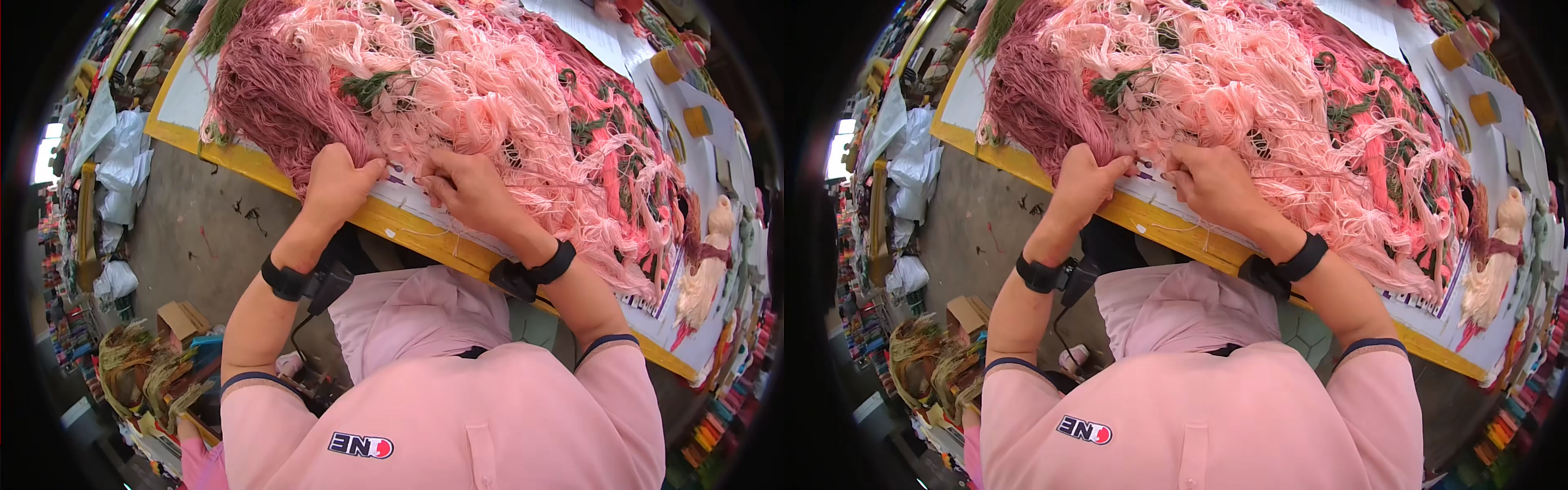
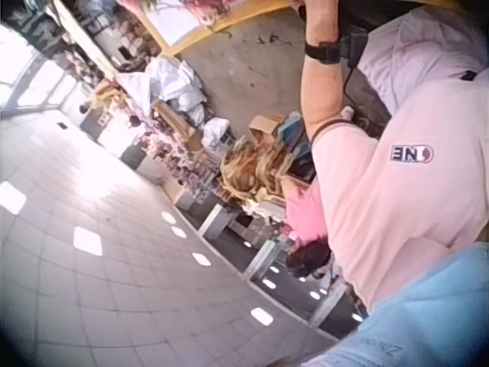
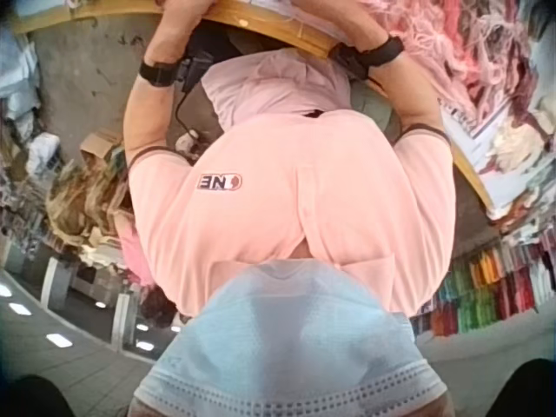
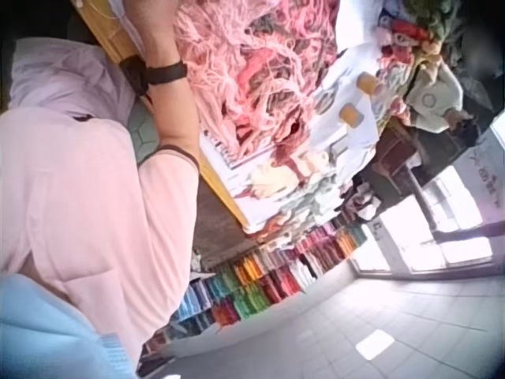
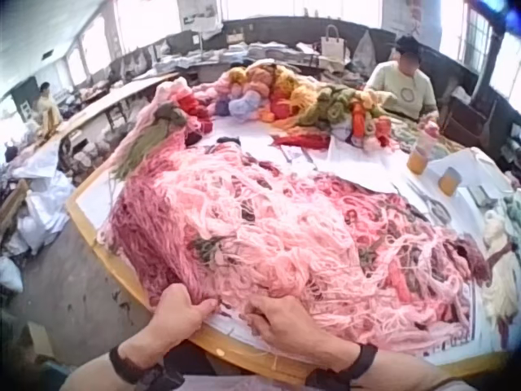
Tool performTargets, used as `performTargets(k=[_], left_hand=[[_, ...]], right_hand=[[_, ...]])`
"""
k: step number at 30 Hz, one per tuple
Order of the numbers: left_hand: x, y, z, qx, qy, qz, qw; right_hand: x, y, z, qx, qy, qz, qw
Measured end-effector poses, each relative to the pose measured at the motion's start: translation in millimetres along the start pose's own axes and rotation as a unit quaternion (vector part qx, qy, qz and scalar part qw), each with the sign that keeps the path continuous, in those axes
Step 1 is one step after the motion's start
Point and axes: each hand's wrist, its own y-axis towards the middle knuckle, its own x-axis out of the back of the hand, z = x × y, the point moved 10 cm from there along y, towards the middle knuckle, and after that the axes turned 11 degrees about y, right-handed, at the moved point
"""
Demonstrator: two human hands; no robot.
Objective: The person separates a strand of pink thread from a bundle, threads it through a hole in a card, and then repeats the process with maroon thread.
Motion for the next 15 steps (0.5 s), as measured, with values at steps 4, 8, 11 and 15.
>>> performTargets(k=[4,8,11,15], left_hand=[[-20,1,-2,-0.040,0.005,0.033,0.999],[-35,6,6,-0.023,0.099,0.043,0.994],[-33,5,-4,-0.041,0.043,0.035,0.998],[-30,-3,-5,0.016,-0.016,0.073,0.997]], right_hand=[[-5,-9,-8,0.001,-0.012,0.047,0.999],[2,-15,-1,0.049,-0.093,-0.018,0.994],[6,-14,-6,0.017,-0.070,-0.045,0.996],[3,-8,-18,-0.033,0.051,-0.033,0.998]])
